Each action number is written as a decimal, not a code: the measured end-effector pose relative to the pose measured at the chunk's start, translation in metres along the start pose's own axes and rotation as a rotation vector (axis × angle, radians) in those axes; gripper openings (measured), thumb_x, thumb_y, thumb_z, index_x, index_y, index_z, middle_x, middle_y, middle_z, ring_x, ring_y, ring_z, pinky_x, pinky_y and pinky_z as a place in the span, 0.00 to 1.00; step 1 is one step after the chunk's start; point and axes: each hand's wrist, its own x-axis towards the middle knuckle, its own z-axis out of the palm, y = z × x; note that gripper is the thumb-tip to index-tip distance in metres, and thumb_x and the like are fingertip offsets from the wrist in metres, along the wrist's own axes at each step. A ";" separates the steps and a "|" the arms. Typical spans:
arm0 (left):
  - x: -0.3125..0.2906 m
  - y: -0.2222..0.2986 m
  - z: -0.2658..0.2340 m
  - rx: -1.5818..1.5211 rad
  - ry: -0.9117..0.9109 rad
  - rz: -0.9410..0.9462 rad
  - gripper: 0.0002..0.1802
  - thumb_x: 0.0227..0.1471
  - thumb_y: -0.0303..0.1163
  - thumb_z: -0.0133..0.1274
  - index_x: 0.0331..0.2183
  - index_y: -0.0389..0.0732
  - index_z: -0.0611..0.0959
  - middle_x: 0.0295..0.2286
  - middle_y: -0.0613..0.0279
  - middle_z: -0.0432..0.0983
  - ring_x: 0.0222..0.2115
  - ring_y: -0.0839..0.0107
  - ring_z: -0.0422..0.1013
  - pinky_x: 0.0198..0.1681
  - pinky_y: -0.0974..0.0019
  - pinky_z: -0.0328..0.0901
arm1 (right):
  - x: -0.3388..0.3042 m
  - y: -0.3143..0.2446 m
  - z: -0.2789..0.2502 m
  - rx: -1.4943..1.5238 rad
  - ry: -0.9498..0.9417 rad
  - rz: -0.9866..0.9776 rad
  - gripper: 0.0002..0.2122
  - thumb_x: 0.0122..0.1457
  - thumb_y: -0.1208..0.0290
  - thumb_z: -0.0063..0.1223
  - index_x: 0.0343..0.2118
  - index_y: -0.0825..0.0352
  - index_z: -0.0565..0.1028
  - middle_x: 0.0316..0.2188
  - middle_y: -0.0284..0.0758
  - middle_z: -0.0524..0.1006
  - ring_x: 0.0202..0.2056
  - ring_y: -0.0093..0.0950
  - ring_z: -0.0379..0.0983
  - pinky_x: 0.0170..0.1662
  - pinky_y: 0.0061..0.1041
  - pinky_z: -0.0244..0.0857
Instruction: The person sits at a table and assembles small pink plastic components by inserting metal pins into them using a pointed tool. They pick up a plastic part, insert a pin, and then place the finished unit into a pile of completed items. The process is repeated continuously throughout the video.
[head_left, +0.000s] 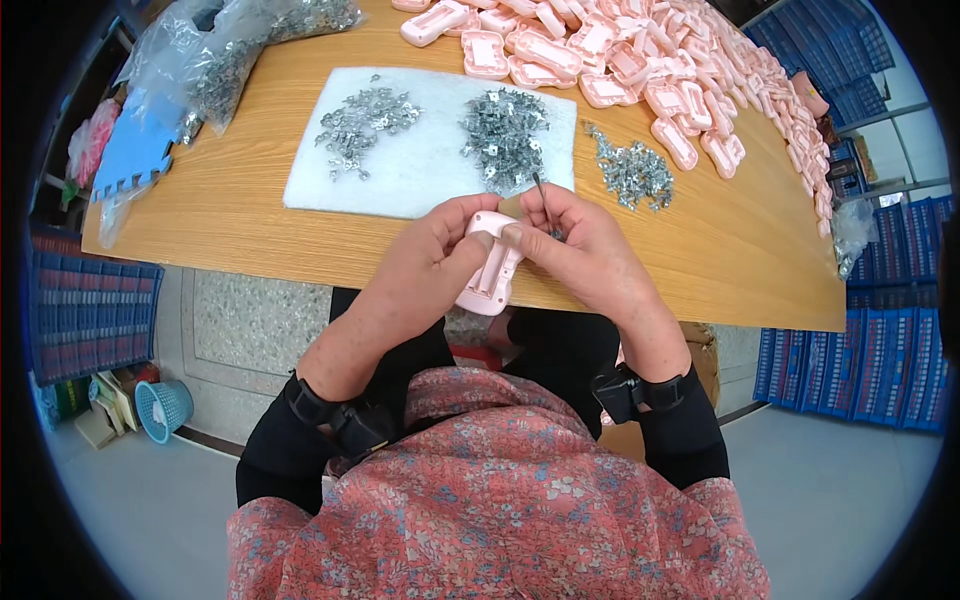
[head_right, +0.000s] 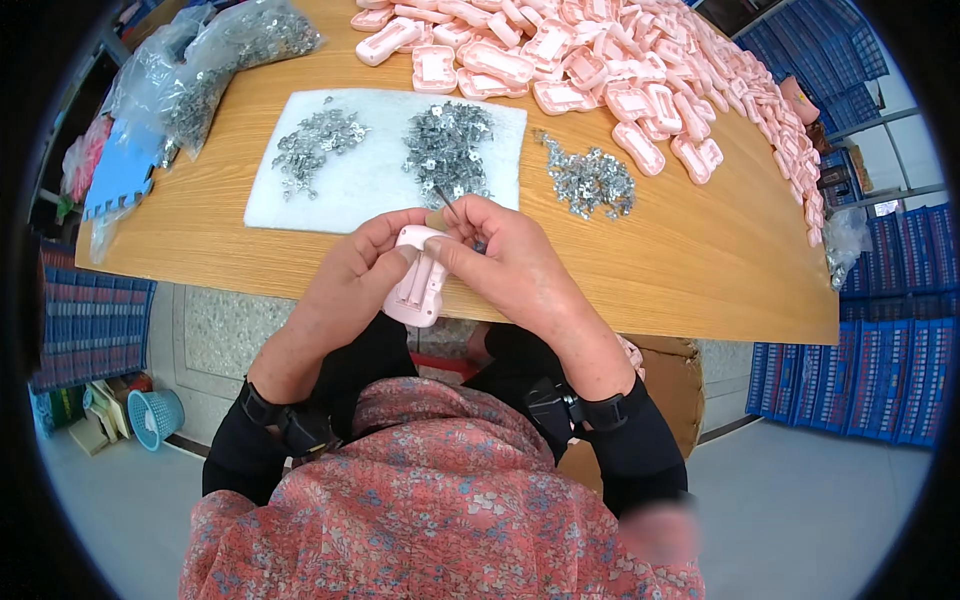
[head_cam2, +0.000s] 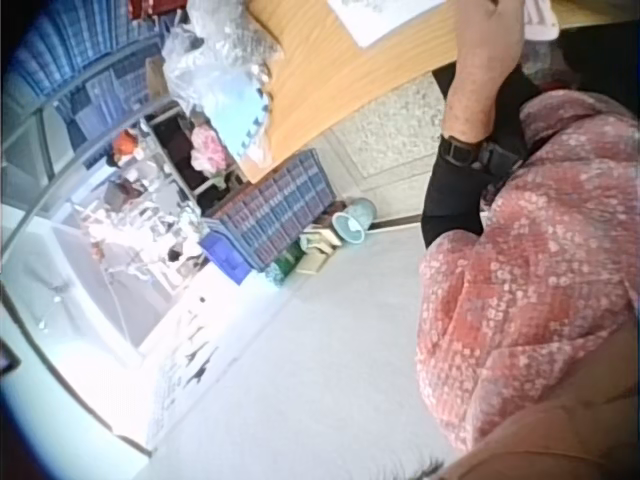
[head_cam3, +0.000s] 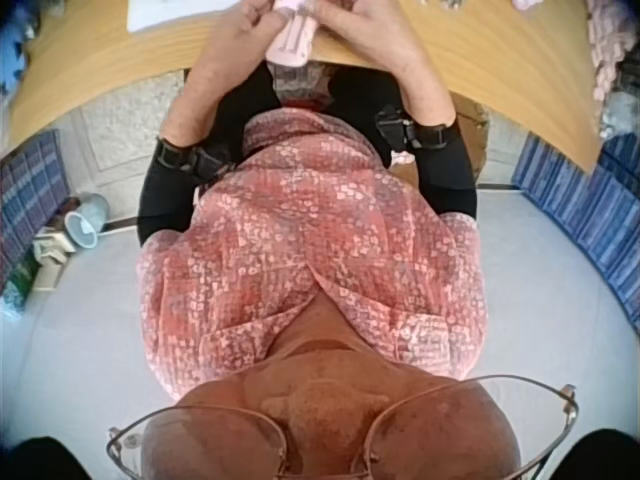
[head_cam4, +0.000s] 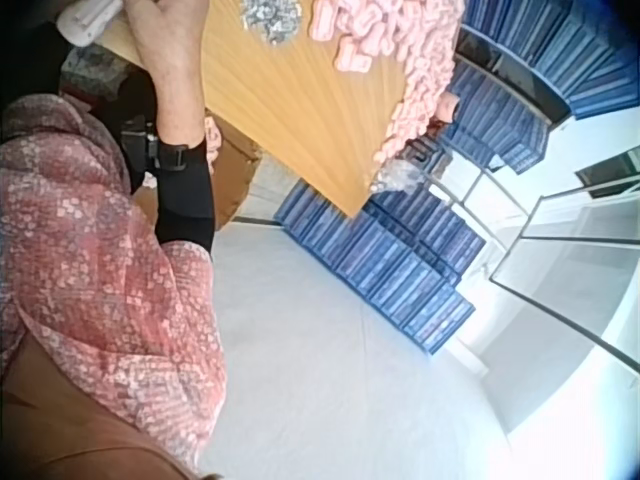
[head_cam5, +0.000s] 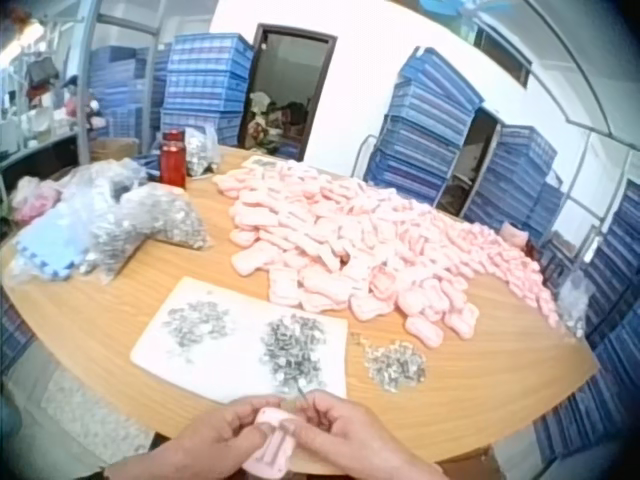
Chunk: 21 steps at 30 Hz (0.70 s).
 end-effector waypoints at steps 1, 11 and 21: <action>0.002 0.000 -0.001 -0.015 0.004 0.003 0.21 0.63 0.28 0.43 0.57 0.32 0.68 0.45 0.61 0.75 0.42 0.78 0.72 0.46 0.73 0.68 | 0.001 0.002 0.000 0.004 0.007 -0.008 0.11 0.60 0.68 0.59 0.39 0.69 0.74 0.31 0.23 0.72 0.33 0.12 0.65 0.37 0.14 0.62; 0.012 0.002 -0.002 0.073 0.044 -0.005 0.23 0.60 0.23 0.47 0.56 0.30 0.69 0.42 0.58 0.77 0.38 0.78 0.74 0.42 0.73 0.70 | -0.003 0.005 0.008 -0.111 0.233 -0.134 0.10 0.63 0.68 0.53 0.42 0.68 0.73 0.28 0.35 0.76 0.29 0.25 0.72 0.35 0.25 0.66; 0.016 0.004 -0.011 -0.021 0.019 -0.123 0.25 0.57 0.22 0.50 0.56 0.30 0.68 0.41 0.58 0.78 0.38 0.77 0.75 0.42 0.73 0.71 | -0.017 0.007 0.004 -0.597 0.223 -0.180 0.09 0.63 0.71 0.47 0.45 0.60 0.73 0.30 0.40 0.78 0.31 0.44 0.76 0.31 0.40 0.69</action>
